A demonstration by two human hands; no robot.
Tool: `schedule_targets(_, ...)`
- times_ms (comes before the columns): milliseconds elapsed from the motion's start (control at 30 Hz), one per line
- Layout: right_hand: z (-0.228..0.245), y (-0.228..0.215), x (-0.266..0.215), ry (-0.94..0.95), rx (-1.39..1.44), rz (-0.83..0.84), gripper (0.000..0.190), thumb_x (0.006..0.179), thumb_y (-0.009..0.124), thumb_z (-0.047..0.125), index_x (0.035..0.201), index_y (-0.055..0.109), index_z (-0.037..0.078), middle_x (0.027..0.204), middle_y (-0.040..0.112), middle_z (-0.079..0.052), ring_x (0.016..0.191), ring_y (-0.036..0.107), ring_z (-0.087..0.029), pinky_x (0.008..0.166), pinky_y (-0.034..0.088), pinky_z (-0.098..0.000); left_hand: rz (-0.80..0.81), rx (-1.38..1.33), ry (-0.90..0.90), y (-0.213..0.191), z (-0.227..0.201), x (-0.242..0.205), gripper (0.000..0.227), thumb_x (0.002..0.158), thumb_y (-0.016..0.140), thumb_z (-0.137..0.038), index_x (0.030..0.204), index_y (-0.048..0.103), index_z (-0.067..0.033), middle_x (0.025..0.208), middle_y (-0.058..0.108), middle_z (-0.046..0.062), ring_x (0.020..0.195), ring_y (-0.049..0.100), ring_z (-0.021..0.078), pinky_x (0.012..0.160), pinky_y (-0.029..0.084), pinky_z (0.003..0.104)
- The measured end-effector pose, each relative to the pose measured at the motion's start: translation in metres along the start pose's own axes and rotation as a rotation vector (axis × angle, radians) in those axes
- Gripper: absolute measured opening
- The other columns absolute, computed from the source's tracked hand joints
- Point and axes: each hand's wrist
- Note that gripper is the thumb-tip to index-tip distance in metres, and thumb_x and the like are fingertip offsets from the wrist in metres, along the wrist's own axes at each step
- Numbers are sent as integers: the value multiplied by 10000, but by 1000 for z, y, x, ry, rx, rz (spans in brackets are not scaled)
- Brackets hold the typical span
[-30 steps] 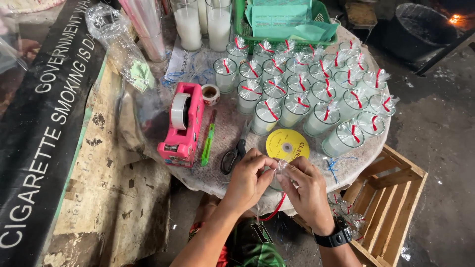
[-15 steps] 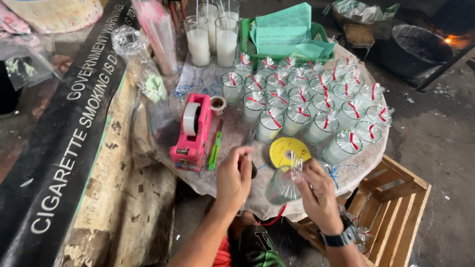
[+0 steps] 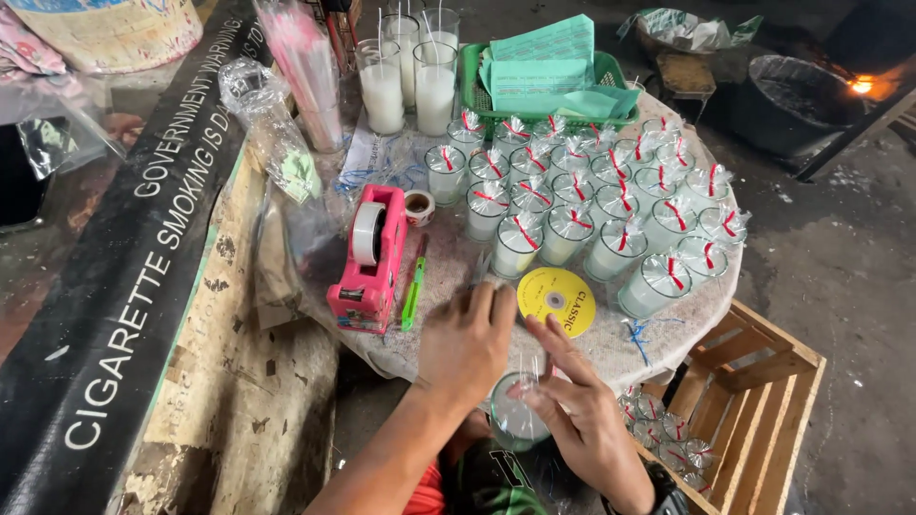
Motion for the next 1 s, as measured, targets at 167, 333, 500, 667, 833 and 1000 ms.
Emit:
schedule_targets(167,-26,2,-14,158,-113,-124,218,811,493,221,836,647,69,927,661,-72,865,612,-195,720,449,-302,267,-311,42,-26,-5,-10,137,812,573,-194,846,496,-87,755,561,49,524,541,157,412,444,262)
schedule_targets(333,-29,-10,-18,234,-134,-225,273,830,446,265,852,651,87,946,661,-93,858,643,-202,599,508,-276,428,-805,-102,-52,21,-13,71,773,587,-205,726,558,-159,667,617,-28,523,592,116,485,463,274)
schedule_targets(500,-13,-5,-8,33,-185,-271,221,847,456,163,893,645,58,1217,476,-139,1159,446,-303,949,381,-419,146,-128,-172,-19,47,-21,151,806,557,-209,703,467,-147,604,501,-10,501,499,199,372,351,331)
schedule_targets(667,2,-6,-2,-13,-136,-252,257,851,435,199,904,647,64,1264,423,-155,1231,363,-324,1009,317,-442,173,-245,-49,-26,26,-4,155,804,581,-173,699,471,-149,602,510,-8,491,529,160,362,390,294)
schedule_targets(833,10,-6,7,4,72,-146,323,846,438,248,795,663,22,1272,399,-198,1240,343,-335,1000,304,-440,266,-521,38,-40,6,10,106,795,601,-162,733,518,-137,654,528,-23,475,531,164,407,438,319)
schedule_targets(1000,1,2,0,62,55,-181,213,816,506,198,745,548,2,759,387,-34,734,410,-158,607,366,-272,251,-521,19,-47,6,13,131,799,562,-167,689,500,-131,627,516,-13,470,524,210,394,393,350)
Point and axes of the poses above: each hand's wrist, its own x-axis towards the middle knuckle, its own y-axis out of the palm, z = x × y
